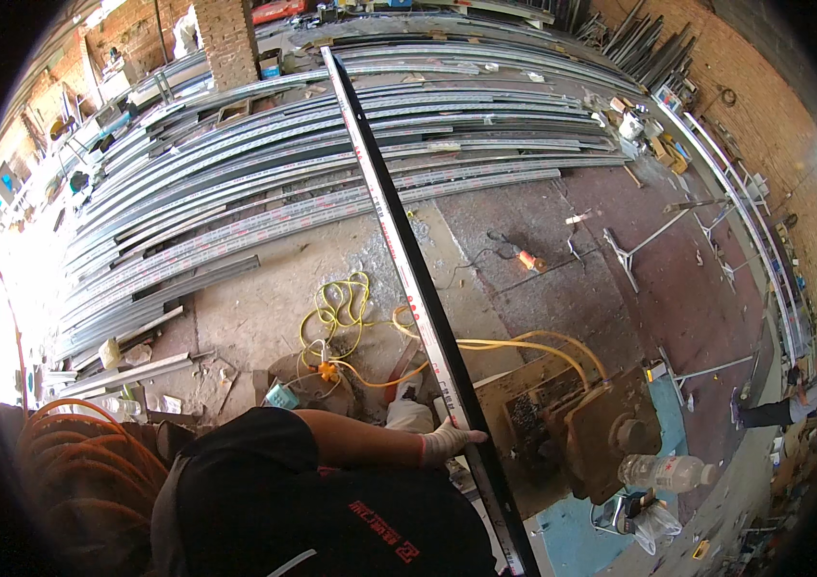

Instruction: The person measures a long metal profile with a tape measure and marks it with a marker. They then carry the profile to a cutting machine, align it, and prepare it for cutting. The person handles the profile with gloved hands throughout.

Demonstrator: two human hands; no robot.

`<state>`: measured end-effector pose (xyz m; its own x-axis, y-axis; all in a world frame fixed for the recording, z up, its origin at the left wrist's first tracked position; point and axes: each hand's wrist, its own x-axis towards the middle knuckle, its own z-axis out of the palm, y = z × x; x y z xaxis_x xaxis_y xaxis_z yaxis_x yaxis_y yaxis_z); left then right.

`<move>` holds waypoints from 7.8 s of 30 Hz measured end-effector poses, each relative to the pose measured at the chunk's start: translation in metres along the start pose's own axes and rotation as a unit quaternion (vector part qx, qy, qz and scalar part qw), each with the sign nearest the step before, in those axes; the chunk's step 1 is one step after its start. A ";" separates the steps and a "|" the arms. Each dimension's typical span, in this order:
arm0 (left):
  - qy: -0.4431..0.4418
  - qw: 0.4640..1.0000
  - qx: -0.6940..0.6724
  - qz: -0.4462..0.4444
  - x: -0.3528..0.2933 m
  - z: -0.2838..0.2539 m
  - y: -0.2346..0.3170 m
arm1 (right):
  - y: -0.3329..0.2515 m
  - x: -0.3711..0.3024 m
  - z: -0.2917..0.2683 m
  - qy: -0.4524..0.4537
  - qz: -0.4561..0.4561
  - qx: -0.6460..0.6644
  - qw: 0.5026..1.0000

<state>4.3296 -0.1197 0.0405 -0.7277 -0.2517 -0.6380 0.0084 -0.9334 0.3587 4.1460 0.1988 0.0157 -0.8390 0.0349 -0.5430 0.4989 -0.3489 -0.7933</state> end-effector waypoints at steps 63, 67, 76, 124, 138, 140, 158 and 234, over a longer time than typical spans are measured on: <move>0.249 0.931 0.218 0.156 0.044 -0.180 0.292 | -0.159 -0.085 -0.175 -0.003 -0.243 -0.882 0.403; 0.279 0.901 0.287 0.170 0.071 -0.243 0.326 | -0.261 -0.082 -0.278 0.009 -0.208 -0.918 0.336; 0.428 0.860 0.207 0.185 0.068 -0.224 0.312 | -0.300 -0.069 -0.307 0.028 -0.305 -0.881 0.360; 0.255 0.938 0.185 0.147 0.181 -0.087 0.379 | -0.079 -0.012 -0.035 -0.001 -0.266 -0.857 0.440; 0.297 0.914 0.181 0.209 0.161 -0.027 0.357 | -0.080 -0.006 -0.025 -0.010 -0.258 -0.868 0.424; 0.281 0.919 0.181 0.207 0.155 -0.022 0.352 | -0.080 -0.005 -0.024 -0.003 -0.271 -0.863 0.426; 0.257 0.937 0.170 0.163 0.169 -0.065 0.372 | -0.093 -0.001 -0.011 -0.019 -0.259 -0.880 0.397; 0.271 0.928 0.209 0.149 0.194 -0.093 0.408 | -0.085 -0.016 -0.021 -0.009 -0.297 -0.850 0.434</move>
<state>4.2560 -0.5728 -0.0003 -0.2832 -0.6807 -0.6756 -0.1951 -0.6488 0.7355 4.1219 0.2476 0.0863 -0.9232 -0.3673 -0.1131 -0.3810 0.9133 0.1441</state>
